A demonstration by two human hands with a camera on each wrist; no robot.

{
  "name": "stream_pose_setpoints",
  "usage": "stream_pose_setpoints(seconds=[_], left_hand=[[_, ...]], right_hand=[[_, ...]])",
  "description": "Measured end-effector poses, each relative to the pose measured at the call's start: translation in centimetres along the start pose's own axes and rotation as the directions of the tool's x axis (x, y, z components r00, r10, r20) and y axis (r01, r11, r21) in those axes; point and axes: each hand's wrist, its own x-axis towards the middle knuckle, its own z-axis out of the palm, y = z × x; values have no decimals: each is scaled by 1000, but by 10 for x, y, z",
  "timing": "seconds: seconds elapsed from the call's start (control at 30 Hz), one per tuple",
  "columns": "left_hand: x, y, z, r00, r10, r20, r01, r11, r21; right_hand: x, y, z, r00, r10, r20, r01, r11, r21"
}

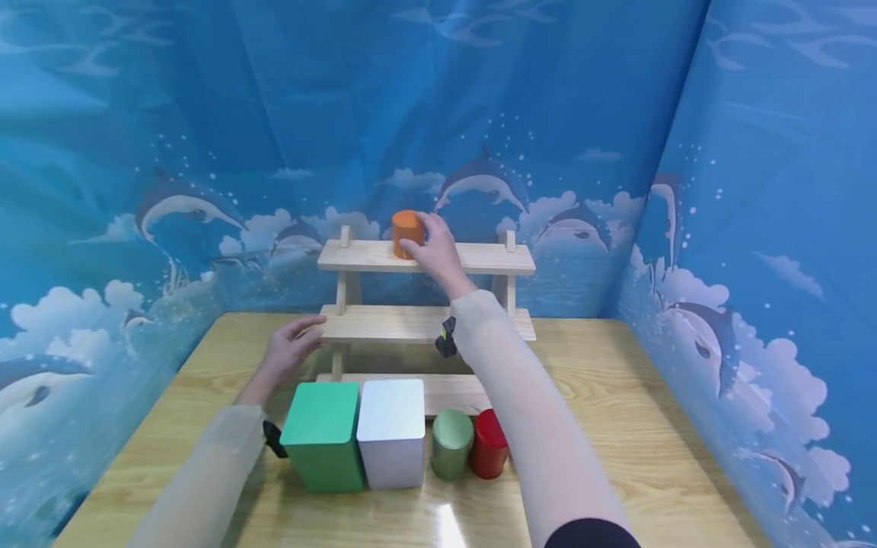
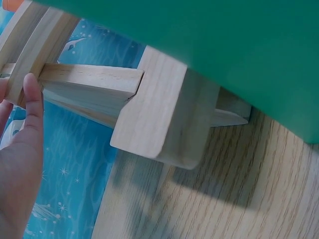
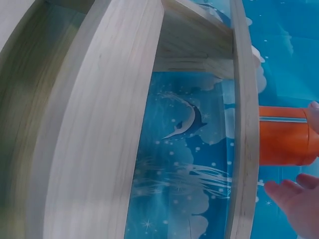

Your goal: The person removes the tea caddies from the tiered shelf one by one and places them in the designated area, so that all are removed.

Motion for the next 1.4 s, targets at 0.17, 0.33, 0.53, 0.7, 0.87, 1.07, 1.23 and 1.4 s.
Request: stream_pose_setpoints(seconds=[0.17, 0.33, 0.53, 0.7, 0.87, 1.07, 1.23, 1.4], left_hand=[[0, 1, 1, 1000, 22, 3, -22, 1000, -9], [-1, 2, 2, 1000, 23, -3, -23, 1000, -1], [-1, 1, 2, 1000, 22, -4, -22, 1000, 0], [-1, 1, 2, 1000, 29, -3, -29, 999, -14], [-1, 1, 2, 1000, 30, -6, -30, 1000, 3], [-2, 1, 2, 1000, 7, -4, -6, 1000, 12], [-1, 1, 2, 1000, -10, -3, 10, 1000, 18], [-1, 1, 0, 1000, -9, 9, 9, 1000, 22]], right_hand=[[3, -3, 1, 999, 2, 35, -2, 1000, -24], [4, -2, 2, 999, 6, 35, -5, 1000, -28], [-1, -1, 3, 999, -24, -25, 24, 999, 22], [-6, 3, 4, 995, -57, -81, 61, 997, 42], [-10, 6, 5, 988, -92, -124, 102, 992, 74], [-15, 8, 5, 982, -119, -146, 137, 983, 118], [-20, 10, 4, 975, -143, -171, 163, 981, 109], [-23, 10, 3, 970, -170, -174, 191, 975, 116]])
